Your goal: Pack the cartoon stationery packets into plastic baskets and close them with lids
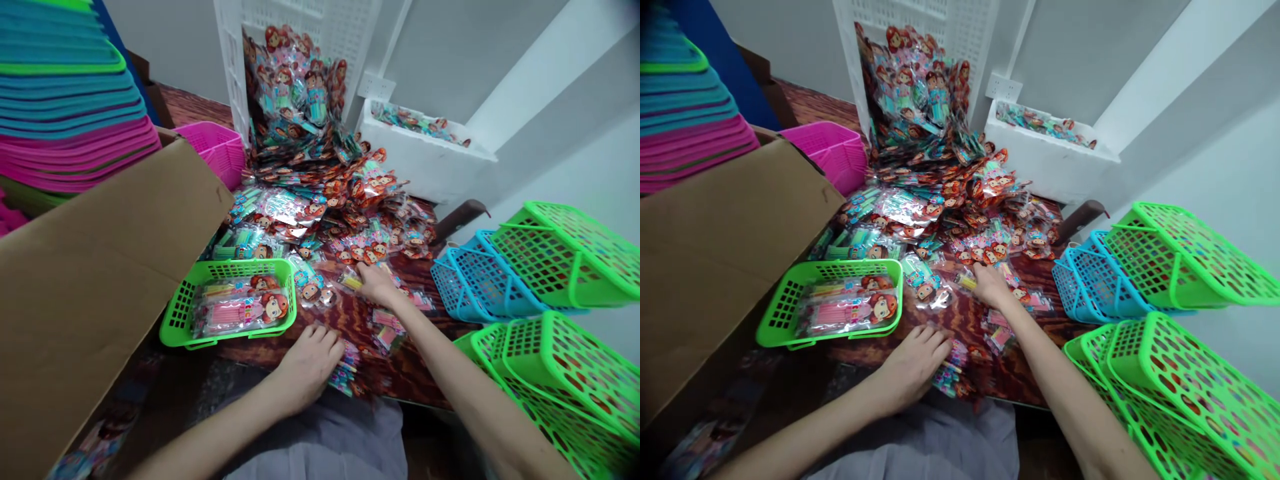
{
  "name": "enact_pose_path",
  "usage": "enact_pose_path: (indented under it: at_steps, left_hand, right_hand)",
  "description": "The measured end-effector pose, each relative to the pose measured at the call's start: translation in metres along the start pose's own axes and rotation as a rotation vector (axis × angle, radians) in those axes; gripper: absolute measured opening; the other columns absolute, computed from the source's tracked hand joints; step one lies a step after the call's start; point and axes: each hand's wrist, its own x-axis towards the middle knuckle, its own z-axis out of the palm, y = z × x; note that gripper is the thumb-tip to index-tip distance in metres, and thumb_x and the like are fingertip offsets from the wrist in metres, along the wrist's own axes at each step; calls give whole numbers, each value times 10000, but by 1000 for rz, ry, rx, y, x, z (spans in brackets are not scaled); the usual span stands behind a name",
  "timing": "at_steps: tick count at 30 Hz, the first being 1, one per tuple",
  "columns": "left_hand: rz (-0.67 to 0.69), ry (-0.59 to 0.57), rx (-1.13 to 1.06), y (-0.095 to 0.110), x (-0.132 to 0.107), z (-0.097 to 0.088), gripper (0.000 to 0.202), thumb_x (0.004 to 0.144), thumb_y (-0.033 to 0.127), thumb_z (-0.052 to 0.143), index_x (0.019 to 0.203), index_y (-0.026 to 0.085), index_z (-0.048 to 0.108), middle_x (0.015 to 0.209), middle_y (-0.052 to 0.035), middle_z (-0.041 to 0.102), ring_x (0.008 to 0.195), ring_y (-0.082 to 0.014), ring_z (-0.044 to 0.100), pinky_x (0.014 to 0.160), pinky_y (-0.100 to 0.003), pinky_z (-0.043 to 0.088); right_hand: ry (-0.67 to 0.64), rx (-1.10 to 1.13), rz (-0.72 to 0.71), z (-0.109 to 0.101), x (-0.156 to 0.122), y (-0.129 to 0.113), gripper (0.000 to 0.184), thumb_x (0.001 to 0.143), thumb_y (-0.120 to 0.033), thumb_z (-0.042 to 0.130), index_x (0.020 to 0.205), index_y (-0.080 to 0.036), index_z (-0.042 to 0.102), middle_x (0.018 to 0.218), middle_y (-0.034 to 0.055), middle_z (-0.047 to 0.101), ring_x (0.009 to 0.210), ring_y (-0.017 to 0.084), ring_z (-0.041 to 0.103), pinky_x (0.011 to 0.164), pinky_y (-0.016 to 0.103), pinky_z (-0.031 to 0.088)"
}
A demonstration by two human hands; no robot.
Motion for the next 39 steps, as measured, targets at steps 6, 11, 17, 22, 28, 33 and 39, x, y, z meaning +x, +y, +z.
enact_pose_path:
  at_steps: [6, 11, 17, 22, 28, 33, 39]
  left_hand:
    - [9, -7, -2, 0, 0, 1, 429, 858, 173, 512, 1280, 171, 438, 1241, -125, 542, 1131, -284, 474, 1021, -453, 350]
    - [11, -22, 22, 0, 1, -3, 416, 851, 167, 507, 1262, 170, 451, 1232, -116, 547, 1104, -280, 480, 1007, -449, 367]
    - [-16, -21, -4, 2, 0, 0, 480, 818, 178, 555, 1286, 174, 452, 1333, -128, 523, 1178, -300, 484, 1036, -469, 381]
    - [-211, 85, -87, 9, -5, 11, 603, 682, 70, 642, 1249, 202, 487, 1627, -167, 103, 1485, -380, 138, 1155, -522, 255]
    - [-213, 42, -132, 4, -2, 8, 578, 685, 56, 649, 1225, 215, 515, 1649, -140, 86, 1400, -343, 343, 1127, -474, 322]
    - [-206, 22, -92, 0, -4, 7, 629, 684, 60, 665, 1265, 229, 495, 1656, -144, 24, 1270, -327, 455, 1073, -468, 374]
    - [-161, 16, -86, 1, -7, 12, 674, 710, 83, 637, 1344, 223, 453, 1529, -130, 360, 1314, -306, 382, 1107, -454, 338]
  right_hand:
    - [106, -7, -215, 17, -59, -22, 322, 794, -112, 564, 1104, -191, 519, 1102, 110, 626, 1034, 267, 561, 854, 341, 378]
    - [65, 152, -268, 37, -89, -27, 457, 837, -87, 495, 1276, -211, 469, 1216, 94, 619, 1089, 239, 590, 899, 329, 413]
    - [44, 271, -232, 35, -107, -20, 595, 814, -98, 563, 1388, -199, 438, 1335, 107, 610, 1184, 252, 588, 968, 350, 429]
    - [32, 280, -154, 41, -115, -14, 569, 814, -131, 588, 1368, -212, 483, 1320, 111, 630, 1155, 268, 611, 940, 358, 452]
    - [22, 381, -271, 49, -112, -15, 463, 800, -52, 553, 1232, -215, 593, 1256, 86, 657, 1147, 239, 602, 967, 344, 438]
    - [62, 755, -278, 50, -97, 5, 407, 763, -90, 598, 1143, -225, 648, 1165, 50, 693, 1101, 227, 617, 985, 363, 438]
    - [-22, 1713, -41, 58, -94, 41, 554, 656, -321, 784, 1179, -227, 626, 1102, 52, 719, 951, 220, 678, 886, 354, 513]
